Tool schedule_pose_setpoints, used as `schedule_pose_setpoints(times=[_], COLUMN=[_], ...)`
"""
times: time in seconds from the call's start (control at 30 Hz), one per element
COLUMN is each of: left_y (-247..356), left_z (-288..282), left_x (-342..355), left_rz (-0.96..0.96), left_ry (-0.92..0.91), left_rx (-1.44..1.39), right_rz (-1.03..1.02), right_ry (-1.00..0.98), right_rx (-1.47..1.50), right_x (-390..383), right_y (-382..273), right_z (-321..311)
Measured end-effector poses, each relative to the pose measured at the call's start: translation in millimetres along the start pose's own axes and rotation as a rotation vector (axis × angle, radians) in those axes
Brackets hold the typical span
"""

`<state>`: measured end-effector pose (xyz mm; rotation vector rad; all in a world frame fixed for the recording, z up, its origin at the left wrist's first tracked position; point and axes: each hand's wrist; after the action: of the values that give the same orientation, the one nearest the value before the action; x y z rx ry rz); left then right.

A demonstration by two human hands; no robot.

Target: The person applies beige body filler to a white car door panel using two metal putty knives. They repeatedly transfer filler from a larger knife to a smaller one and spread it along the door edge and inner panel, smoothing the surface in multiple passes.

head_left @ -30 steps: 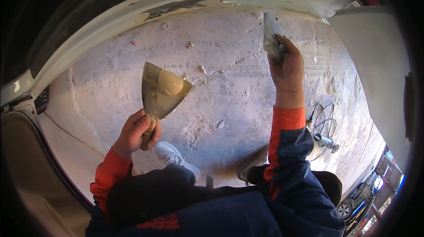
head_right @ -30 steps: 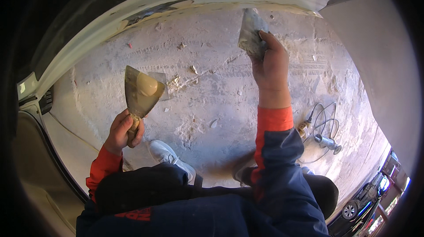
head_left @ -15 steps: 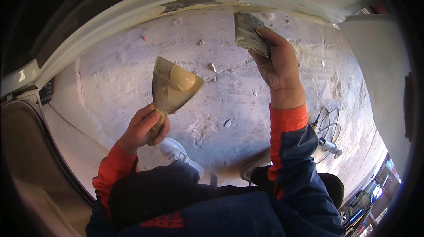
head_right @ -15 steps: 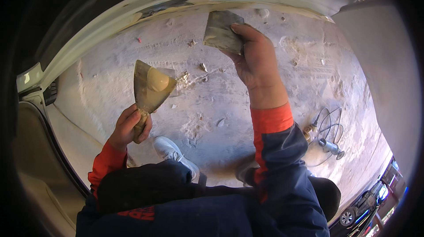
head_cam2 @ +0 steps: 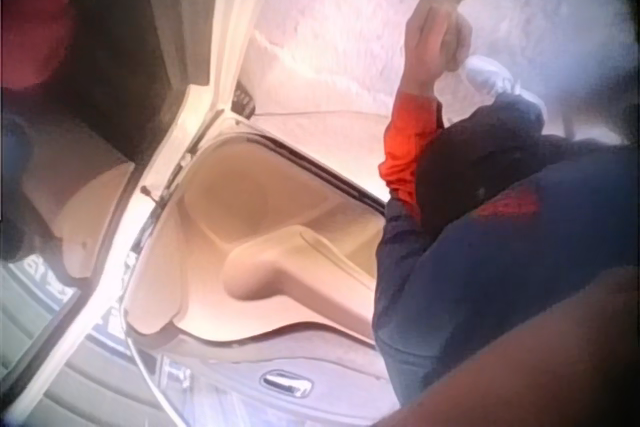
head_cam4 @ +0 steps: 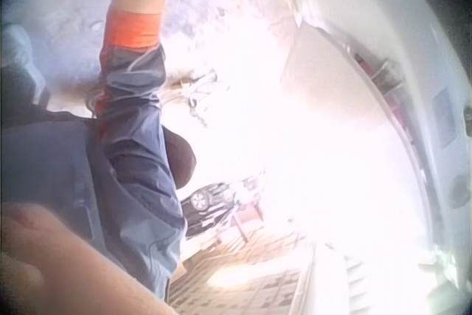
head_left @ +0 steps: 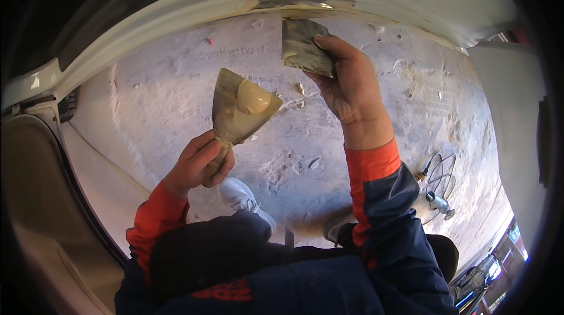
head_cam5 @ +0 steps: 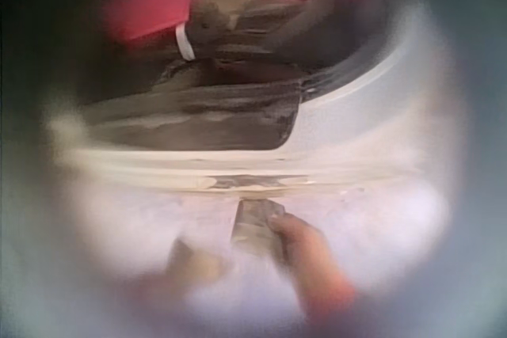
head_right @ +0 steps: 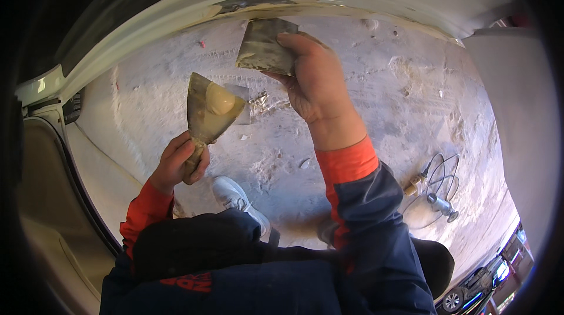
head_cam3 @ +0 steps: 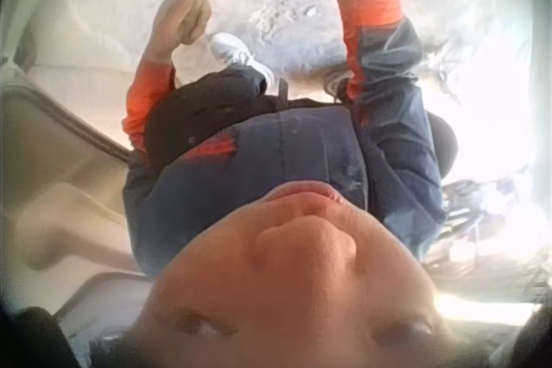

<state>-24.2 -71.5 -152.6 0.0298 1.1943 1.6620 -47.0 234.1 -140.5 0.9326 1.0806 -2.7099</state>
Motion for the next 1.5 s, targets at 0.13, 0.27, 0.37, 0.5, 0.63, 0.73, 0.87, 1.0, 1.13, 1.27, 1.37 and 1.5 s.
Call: schedule_pose_setpoints(times=[0.13,0.27,0.37,0.5,0.63,0.73,0.87,1.0,1.13,1.27,1.37,1.5], left_y=[-3,-7,-10,-15,-19,-18,-9,5,16,24,30,19], left_z=[-7,-15,-24,-35,-45,-52,-48,-31,-13,-9,-11,-5], left_x=[-5,-10,-14,-20,-22,-21,-26,-23,-20,-20,-20,-12], left_rz=[0.026,0.009,0.022,0.011,0.033,0.065,0.036,-0.026,-0.061,0.051,0.044,-0.072], left_ry=[0.025,0.054,0.068,0.097,0.135,0.131,0.136,-0.126,-0.261,-0.259,-0.209,-0.072], left_rx=[0.013,-0.017,-0.035,-0.061,-0.031,-0.071,-0.144,-0.178,-0.204,-0.240,-0.136,0.089], right_rz=[0.021,0.056,0.054,0.069,0.092,-0.014,-0.105,0.121,0.375,0.390,0.146,-0.390], right_ry=[-0.012,-0.042,-0.068,-0.112,-0.220,-0.266,-0.189,-0.314,-0.567,-0.619,-0.293,-0.163], right_rx=[0.012,0.038,0.041,0.040,-0.004,-0.164,-0.270,-0.155,-0.106,-0.089,-0.120,-0.235], right_x=[2,4,6,9,13,6,-7,-18,-35,-39,-40,-56], right_y=[12,22,32,46,61,69,59,46,47,49,50,51], right_z=[13,29,44,59,66,60,40,24,7,-12,-16,-19])
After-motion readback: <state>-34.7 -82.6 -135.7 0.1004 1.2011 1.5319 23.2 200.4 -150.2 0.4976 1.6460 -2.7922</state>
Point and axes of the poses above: each hand's wrist, its own x-axis towards the middle knuckle, its own z-axis out of the palm, y = z × x, and after that the axes turned 3 degrees about -x, right-handed
